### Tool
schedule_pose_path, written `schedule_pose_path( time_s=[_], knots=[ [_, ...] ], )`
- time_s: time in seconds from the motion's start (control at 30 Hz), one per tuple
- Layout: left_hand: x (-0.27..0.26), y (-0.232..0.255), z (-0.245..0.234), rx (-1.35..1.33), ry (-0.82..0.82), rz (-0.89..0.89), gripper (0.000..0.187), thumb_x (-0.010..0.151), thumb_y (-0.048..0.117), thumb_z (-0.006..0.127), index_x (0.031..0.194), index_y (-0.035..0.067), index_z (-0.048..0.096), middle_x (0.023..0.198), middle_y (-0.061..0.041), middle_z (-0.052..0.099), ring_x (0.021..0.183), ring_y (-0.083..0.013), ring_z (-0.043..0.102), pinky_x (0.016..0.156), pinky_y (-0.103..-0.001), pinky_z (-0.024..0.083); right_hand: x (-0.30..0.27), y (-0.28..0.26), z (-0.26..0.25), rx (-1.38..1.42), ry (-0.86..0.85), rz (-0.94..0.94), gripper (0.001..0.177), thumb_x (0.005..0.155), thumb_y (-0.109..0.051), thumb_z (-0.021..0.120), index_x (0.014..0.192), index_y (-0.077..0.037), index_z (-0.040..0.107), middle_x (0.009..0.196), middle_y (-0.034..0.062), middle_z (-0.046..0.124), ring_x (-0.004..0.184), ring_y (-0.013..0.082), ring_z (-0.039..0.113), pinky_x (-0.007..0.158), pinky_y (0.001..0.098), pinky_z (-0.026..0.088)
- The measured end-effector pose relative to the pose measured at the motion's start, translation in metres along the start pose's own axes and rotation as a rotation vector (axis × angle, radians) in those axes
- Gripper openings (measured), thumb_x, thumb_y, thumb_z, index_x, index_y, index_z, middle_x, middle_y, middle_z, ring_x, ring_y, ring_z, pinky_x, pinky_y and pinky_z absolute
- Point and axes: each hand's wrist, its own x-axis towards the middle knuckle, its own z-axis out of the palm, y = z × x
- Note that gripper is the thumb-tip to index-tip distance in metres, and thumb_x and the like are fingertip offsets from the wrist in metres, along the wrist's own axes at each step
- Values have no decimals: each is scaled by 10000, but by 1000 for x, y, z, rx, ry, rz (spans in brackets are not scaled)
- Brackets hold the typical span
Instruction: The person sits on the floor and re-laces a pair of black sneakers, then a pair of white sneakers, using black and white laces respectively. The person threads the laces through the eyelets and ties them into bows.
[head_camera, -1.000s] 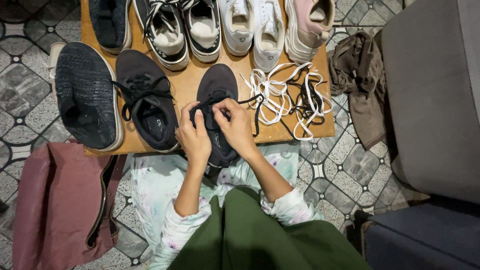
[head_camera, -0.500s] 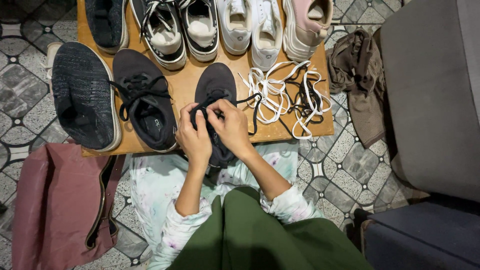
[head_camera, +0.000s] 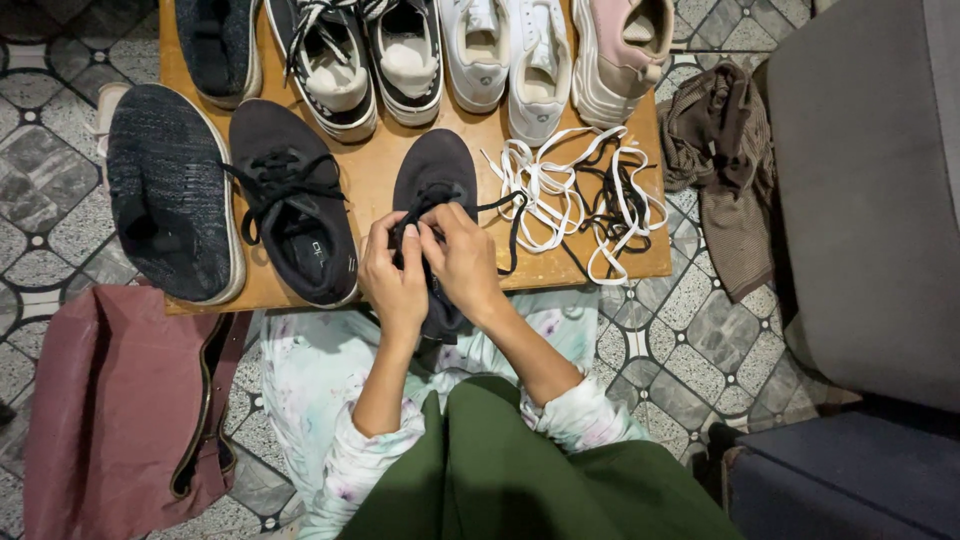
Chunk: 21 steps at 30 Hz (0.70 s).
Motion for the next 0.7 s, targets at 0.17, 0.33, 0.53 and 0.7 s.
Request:
schedule_pose_path(
  time_s=[0.17, 0.33, 0.53, 0.7],
  knots=[
    [2, -2, 1, -89, -2, 63, 309, 1114, 166, 402, 1161, 6, 662, 1115, -172, 705, 1057, -353, 658, 926, -427, 496, 2, 0, 0, -9, 7, -8, 77, 938, -84, 691, 1002, -48, 669, 938, 126, 668, 704, 313, 680, 624, 403, 523],
    [5, -3, 2, -38, -16, 30, 288, 1087, 151, 429, 1126, -12, 664, 1091, -178, 705, 1034, -355, 652, 909, -435, 493, 4, 2, 0, -104, 58, -179, 102, 944, -42, 693, 1033, -44, 643, 942, 125, 638, 830, 351, 669, 689, 427, 522],
    [1, -7, 3, 57, -51, 103, 215, 1068, 155, 526, 1156, -4, 642, 1117, -163, 686, 1089, -357, 617, 935, -437, 476, 9, 4, 2, -116, 71, -150, 93, 908, -25, 697, 988, -43, 653, 918, 117, 653, 843, 343, 676, 694, 427, 519],
    [5, -13, 9, -91, -30, -57, 177, 1066, 157, 566, 1135, 32, 670, 1092, -112, 682, 1009, -261, 644, 876, -366, 499, 6, 7, -3, -20, 80, -118, 78, 917, -36, 709, 994, -26, 696, 940, 133, 684, 879, 336, 688, 742, 407, 536]
  ],
)
